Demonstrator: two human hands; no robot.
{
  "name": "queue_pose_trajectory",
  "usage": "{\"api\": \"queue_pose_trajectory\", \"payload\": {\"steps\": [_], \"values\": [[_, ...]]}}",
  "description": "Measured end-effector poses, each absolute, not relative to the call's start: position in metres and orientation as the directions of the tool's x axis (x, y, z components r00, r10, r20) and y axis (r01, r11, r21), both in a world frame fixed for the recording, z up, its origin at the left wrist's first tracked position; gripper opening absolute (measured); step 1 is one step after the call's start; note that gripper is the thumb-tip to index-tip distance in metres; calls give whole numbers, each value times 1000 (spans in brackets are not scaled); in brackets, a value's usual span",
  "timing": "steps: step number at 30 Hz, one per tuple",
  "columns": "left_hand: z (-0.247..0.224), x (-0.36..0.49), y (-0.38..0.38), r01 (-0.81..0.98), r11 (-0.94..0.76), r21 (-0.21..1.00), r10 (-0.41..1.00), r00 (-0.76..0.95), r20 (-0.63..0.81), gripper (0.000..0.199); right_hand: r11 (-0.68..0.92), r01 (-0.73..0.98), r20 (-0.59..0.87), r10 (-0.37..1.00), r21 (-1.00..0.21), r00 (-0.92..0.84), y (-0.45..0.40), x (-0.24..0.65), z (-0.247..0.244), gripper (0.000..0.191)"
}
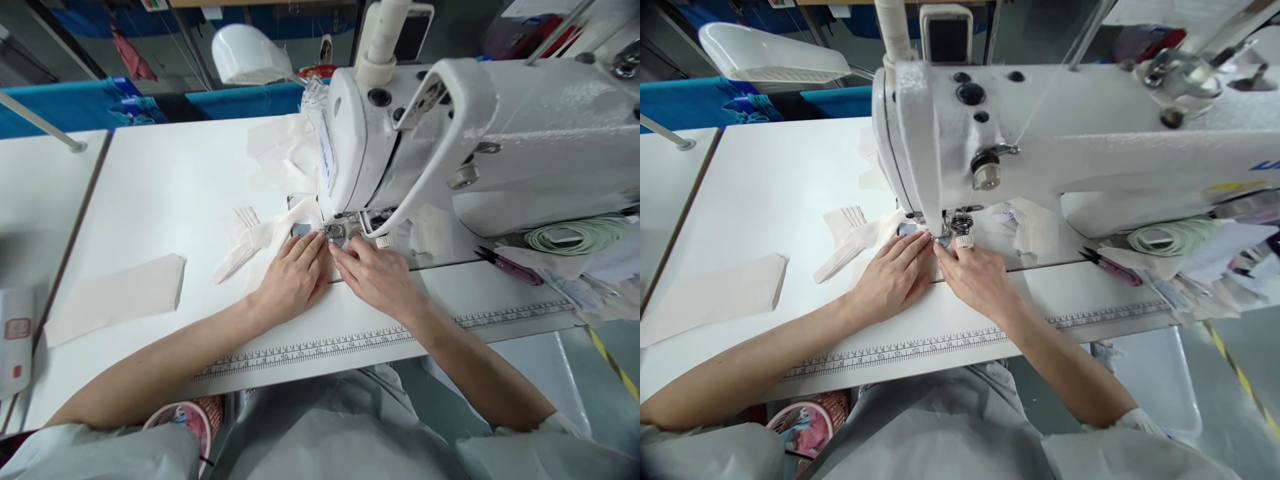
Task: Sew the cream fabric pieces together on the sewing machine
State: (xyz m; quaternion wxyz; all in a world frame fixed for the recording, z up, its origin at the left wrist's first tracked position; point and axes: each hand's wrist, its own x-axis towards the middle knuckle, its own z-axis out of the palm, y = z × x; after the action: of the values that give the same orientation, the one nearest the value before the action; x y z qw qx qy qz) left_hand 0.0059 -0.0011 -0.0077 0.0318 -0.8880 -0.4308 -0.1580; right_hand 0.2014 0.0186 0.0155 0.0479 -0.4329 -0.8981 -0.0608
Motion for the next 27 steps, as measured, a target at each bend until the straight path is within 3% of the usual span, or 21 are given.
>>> {"api": "queue_pose_trajectory", "payload": {"steps": [8,13,21,27], "values": [[-4,2,4,760,-639,117,756,593,277,47,580,792,277,806,-191,-524,41,225,11,45],[-3,3,4,772,-629,84,761,591,265,48,516,849,326,827,-115,-459,69,233,7,40],[1,1,3,765,-638,84,757,603,252,46,513,844,392,817,-157,-423,73,232,-5,38],[3,1,3,763,-638,100,760,603,243,46,517,842,363,823,-157,-437,75,232,-5,41]]}}
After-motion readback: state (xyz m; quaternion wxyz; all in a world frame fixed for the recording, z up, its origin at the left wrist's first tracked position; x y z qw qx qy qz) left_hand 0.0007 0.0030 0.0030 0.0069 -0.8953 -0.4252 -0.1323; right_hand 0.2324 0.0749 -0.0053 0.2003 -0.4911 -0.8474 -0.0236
